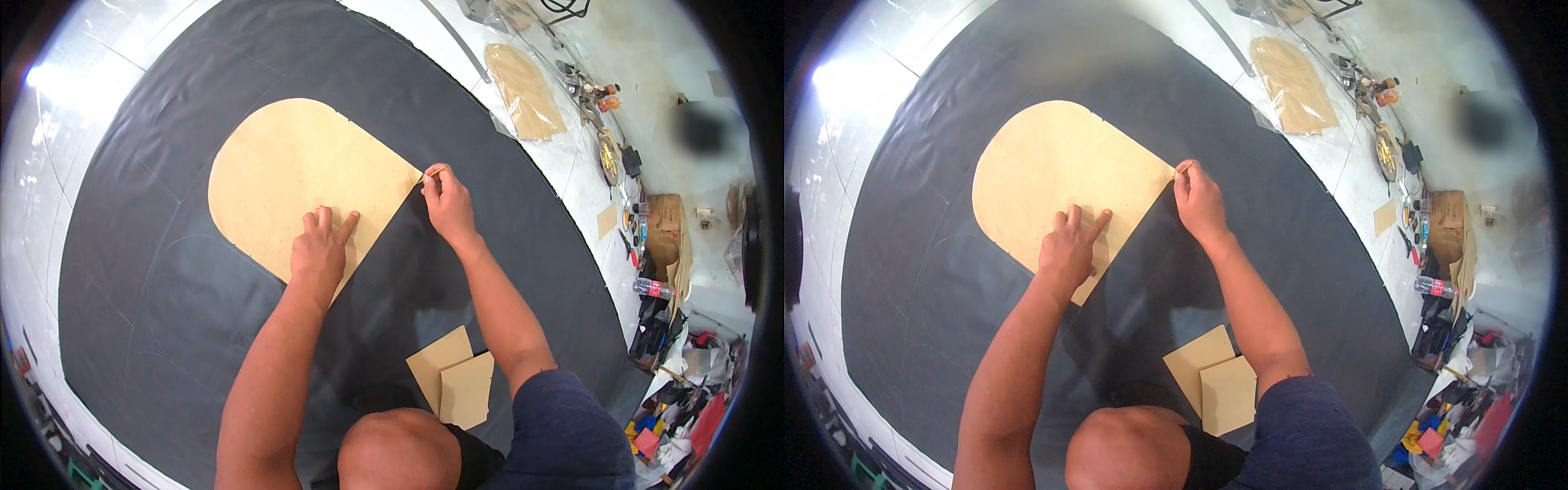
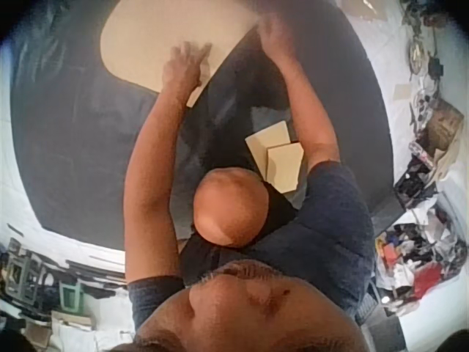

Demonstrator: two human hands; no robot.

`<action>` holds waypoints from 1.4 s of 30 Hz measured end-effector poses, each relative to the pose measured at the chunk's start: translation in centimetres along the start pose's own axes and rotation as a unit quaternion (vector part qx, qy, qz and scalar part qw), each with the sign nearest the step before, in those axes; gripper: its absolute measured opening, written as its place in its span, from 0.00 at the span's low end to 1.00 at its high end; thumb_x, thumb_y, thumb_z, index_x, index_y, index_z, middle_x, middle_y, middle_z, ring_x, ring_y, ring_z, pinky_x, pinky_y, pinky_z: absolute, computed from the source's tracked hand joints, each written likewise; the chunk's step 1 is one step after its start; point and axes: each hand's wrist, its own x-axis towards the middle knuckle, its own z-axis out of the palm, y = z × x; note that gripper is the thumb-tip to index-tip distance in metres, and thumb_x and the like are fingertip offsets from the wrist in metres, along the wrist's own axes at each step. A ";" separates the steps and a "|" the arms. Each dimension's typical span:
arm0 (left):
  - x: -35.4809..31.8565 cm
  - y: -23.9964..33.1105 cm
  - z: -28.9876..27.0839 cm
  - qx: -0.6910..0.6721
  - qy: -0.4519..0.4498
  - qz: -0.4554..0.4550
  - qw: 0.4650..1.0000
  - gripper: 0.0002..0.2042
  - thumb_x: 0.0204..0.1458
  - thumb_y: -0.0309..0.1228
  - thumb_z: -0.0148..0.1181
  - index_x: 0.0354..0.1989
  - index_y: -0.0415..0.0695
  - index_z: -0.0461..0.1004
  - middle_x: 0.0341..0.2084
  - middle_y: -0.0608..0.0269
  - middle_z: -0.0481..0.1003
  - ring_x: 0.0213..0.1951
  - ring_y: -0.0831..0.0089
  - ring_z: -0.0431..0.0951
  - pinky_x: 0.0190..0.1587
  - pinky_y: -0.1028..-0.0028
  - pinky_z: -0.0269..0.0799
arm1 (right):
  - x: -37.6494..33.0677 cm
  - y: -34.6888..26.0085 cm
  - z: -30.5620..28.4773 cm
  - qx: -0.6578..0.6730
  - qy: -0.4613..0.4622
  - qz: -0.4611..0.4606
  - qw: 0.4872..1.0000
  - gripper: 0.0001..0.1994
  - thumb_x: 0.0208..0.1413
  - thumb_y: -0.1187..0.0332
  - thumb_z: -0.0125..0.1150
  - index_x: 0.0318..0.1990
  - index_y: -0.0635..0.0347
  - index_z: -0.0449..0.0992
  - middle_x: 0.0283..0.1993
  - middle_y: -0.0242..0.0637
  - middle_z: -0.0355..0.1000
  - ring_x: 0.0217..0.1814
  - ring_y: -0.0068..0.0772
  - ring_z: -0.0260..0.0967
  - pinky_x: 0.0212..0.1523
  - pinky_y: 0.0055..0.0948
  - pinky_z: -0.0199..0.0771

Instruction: The person places a shaped template onto a large black sheet of material and traces along its perimeter with a pencil.

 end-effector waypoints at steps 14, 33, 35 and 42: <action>0.0 0.1 -0.1 0.010 0.000 0.002 1.000 0.53 0.39 0.41 0.81 0.76 0.72 0.54 0.64 0.53 0.62 0.63 0.55 0.68 0.51 0.66 0.82 | 0.7 0.0 -0.1 -0.025 0.026 0.003 0.999 0.08 0.71 0.68 0.51 0.49 0.63 0.72 0.39 0.40 0.78 0.30 0.33 0.82 0.30 0.31 0.80; 0.1 0.2 0.9 0.003 0.048 0.001 0.999 0.54 0.36 0.36 0.82 0.75 0.71 0.56 0.62 0.55 0.64 0.60 0.57 0.70 0.46 0.68 0.83 | -1.9 -1.9 0.2 -0.095 0.009 -0.050 0.994 0.07 0.67 0.66 0.55 0.46 0.57 0.74 0.42 0.44 0.78 0.41 0.53 0.78 0.40 0.45 0.78; 0.1 0.2 0.8 0.000 0.039 -0.002 0.999 0.54 0.36 0.36 0.82 0.75 0.71 0.56 0.62 0.55 0.64 0.60 0.58 0.70 0.46 0.68 0.83 | -3.0 -2.5 0.6 -0.100 -0.006 -0.064 0.993 0.06 0.66 0.66 0.55 0.46 0.57 0.74 0.42 0.43 0.78 0.40 0.52 0.78 0.39 0.45 0.78; 0.0 -0.1 1.3 -0.009 0.064 0.000 0.998 0.54 0.35 0.35 0.82 0.74 0.71 0.57 0.61 0.57 0.64 0.60 0.58 0.69 0.46 0.69 0.83 | -8.8 -7.8 2.2 -0.062 -0.142 -0.077 0.985 0.07 0.66 0.66 0.56 0.46 0.56 0.74 0.41 0.40 0.79 0.41 0.50 0.79 0.38 0.43 0.79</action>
